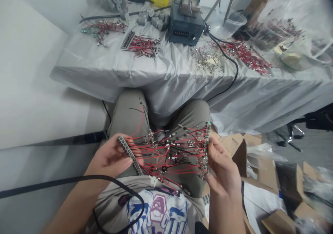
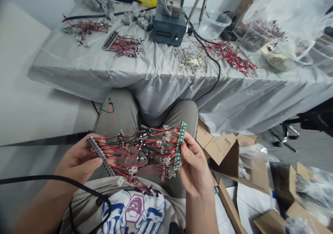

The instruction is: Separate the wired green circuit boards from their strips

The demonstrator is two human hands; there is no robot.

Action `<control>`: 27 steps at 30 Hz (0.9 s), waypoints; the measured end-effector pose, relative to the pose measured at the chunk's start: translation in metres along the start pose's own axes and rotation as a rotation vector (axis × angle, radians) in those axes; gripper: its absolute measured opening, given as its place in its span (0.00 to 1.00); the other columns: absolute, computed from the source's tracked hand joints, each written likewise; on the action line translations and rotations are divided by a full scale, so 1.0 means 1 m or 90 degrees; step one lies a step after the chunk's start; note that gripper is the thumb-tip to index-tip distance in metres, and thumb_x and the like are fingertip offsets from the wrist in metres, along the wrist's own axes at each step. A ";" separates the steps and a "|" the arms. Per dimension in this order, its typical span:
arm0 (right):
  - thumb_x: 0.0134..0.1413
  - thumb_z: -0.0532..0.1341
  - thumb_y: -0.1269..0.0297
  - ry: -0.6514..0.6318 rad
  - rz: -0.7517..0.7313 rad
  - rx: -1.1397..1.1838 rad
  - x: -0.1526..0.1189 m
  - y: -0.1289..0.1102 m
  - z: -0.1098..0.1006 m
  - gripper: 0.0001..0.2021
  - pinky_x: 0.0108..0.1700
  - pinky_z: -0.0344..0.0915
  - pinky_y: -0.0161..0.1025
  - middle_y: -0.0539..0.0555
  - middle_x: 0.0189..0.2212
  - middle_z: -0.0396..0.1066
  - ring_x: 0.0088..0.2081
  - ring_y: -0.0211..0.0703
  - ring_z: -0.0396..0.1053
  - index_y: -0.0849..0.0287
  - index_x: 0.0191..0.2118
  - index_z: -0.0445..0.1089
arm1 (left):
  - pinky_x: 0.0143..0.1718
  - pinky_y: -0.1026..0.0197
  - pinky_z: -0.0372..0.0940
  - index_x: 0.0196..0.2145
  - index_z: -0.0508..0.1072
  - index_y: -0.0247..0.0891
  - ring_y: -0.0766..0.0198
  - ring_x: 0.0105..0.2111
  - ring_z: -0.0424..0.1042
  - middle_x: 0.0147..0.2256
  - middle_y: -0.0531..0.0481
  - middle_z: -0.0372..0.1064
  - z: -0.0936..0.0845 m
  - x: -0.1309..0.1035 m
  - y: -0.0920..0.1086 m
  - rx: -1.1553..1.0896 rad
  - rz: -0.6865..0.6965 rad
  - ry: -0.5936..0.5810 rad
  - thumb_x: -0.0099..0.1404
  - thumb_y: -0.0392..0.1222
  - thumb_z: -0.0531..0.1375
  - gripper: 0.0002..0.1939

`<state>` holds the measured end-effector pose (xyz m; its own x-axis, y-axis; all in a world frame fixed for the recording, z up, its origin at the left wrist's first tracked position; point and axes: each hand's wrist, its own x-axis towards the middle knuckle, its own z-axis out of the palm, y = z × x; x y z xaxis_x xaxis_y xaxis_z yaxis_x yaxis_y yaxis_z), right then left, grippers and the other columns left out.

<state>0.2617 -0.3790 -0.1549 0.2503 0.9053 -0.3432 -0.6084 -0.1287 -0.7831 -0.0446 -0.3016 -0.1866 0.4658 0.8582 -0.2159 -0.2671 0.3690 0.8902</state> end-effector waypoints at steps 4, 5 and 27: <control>0.58 0.75 0.59 -0.001 -0.003 -0.016 -0.001 -0.002 0.000 0.17 0.39 0.84 0.38 0.51 0.44 0.85 0.35 0.44 0.83 0.46 0.53 0.83 | 0.46 0.61 0.77 0.51 0.80 0.46 0.63 0.36 0.82 0.40 0.50 0.84 -0.001 0.000 -0.001 0.014 -0.014 0.000 0.69 0.34 0.72 0.15; 0.58 0.75 0.59 -0.001 0.000 -0.017 -0.001 -0.001 0.002 0.17 0.39 0.83 0.39 0.51 0.44 0.85 0.36 0.44 0.83 0.46 0.53 0.83 | 0.46 0.61 0.77 0.51 0.79 0.47 0.63 0.36 0.82 0.40 0.51 0.84 0.000 0.000 -0.001 0.007 -0.016 -0.006 0.69 0.35 0.72 0.15; 0.57 0.75 0.61 -0.020 0.067 -0.016 0.003 0.012 0.016 0.17 0.44 0.83 0.37 0.56 0.45 0.85 0.39 0.45 0.83 0.52 0.53 0.83 | 0.38 0.57 0.80 0.54 0.78 0.36 0.62 0.34 0.81 0.38 0.52 0.80 0.015 0.005 -0.005 -0.220 0.050 -0.094 0.70 0.31 0.71 0.16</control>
<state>0.2427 -0.3716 -0.1567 0.1623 0.8983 -0.4083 -0.6114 -0.2332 -0.7562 -0.0277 -0.3044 -0.1864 0.5424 0.8372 -0.0698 -0.5640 0.4245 0.7083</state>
